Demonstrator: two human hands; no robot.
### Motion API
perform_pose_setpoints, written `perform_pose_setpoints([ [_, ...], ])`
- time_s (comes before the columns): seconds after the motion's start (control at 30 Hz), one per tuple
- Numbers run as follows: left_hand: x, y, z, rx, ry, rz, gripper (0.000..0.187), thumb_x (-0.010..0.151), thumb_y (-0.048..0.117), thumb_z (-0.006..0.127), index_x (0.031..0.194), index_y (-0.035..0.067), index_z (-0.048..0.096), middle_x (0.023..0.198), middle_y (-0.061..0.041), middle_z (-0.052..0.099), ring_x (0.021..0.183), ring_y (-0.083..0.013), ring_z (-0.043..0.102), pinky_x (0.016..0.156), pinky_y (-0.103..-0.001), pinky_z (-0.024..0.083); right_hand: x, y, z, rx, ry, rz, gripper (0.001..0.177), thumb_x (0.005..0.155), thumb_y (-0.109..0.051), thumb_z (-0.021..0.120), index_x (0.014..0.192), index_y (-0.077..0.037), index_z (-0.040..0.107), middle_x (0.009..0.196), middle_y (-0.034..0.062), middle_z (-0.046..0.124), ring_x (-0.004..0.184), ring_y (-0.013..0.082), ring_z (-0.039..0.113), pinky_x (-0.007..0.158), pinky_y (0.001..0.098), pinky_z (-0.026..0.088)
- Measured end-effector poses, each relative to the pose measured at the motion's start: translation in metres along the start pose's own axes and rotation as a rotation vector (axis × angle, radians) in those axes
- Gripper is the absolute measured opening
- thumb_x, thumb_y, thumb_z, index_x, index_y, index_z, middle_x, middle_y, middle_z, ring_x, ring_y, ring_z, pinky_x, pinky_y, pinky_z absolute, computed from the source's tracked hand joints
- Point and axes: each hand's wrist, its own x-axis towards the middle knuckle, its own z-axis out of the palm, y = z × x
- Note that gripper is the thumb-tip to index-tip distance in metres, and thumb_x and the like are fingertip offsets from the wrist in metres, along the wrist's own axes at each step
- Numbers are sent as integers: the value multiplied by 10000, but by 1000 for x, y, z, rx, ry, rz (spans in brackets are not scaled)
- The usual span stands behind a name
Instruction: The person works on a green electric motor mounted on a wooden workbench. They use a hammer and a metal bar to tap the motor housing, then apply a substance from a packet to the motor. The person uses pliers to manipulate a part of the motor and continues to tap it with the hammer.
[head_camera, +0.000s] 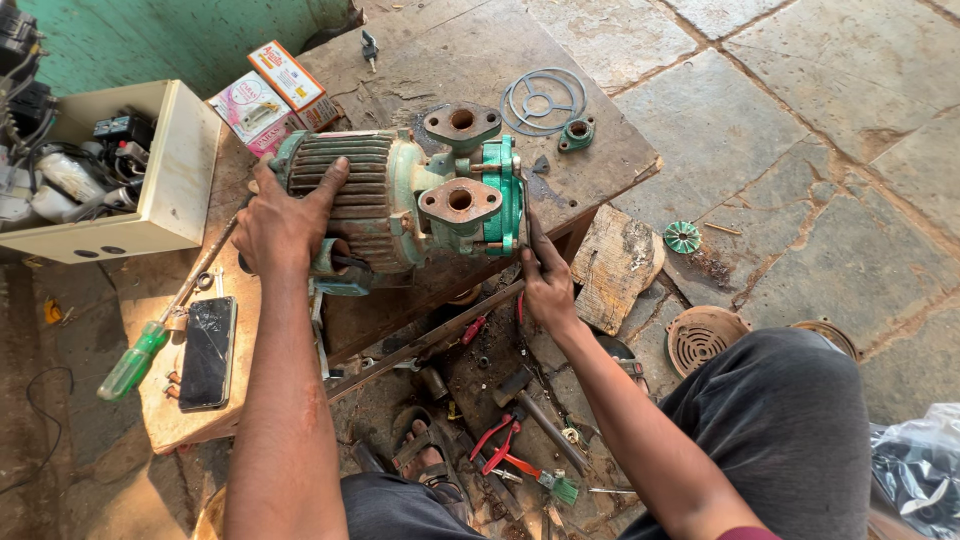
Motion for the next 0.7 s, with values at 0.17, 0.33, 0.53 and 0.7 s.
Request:
perform_pose_setpoints([
  [0.17, -4, 1, 0, -21, -36, -28, 1241, 719, 958, 559, 1592, 102, 345, 1302, -255, 657, 1287, -445, 578, 1093, -570, 421, -24, -8, -13, -120, -29, -123, 613, 1078, -56, 422, 1655, -189, 264, 1661, 218, 368, 1502, 328, 372, 1225, 438, 320],
  [0.33, -4, 3, -3, -12, -5, -17, 1242, 720, 952, 583, 1589, 106, 314, 1304, -252, 643, 1292, -453, 538, 1078, -581, 384, -32, -12, -5, -73, 48, 387, 568, 1075, -135, 470, 1616, -286, 383, 997, 131, 669, 687, 137, 496, 598, 332, 498],
  [0.53, -10, 6, -7, -47, 8, -32, 1203, 717, 947, 589, 1589, 159, 334, 1300, -242, 651, 1297, -442, 540, 1082, -574, 383, -42, -19, 2, -105, 153, 391, 534, 1090, -116, 494, 1613, -206, 435, 1278, 97, 688, 606, 199, 494, 541, 409, 474],
  [0.7, -16, 1, -7, 0, 0, -56, 1174, 705, 935, 585, 1613, 232, 342, 1319, -258, 643, 1274, -455, 570, 1046, -605, 416, -45, -31, -1, -124, 183, 133, 488, 1062, -65, 509, 1550, -55, 504, 1493, 176, 599, 1302, 202, 556, 1125, 365, 419],
])
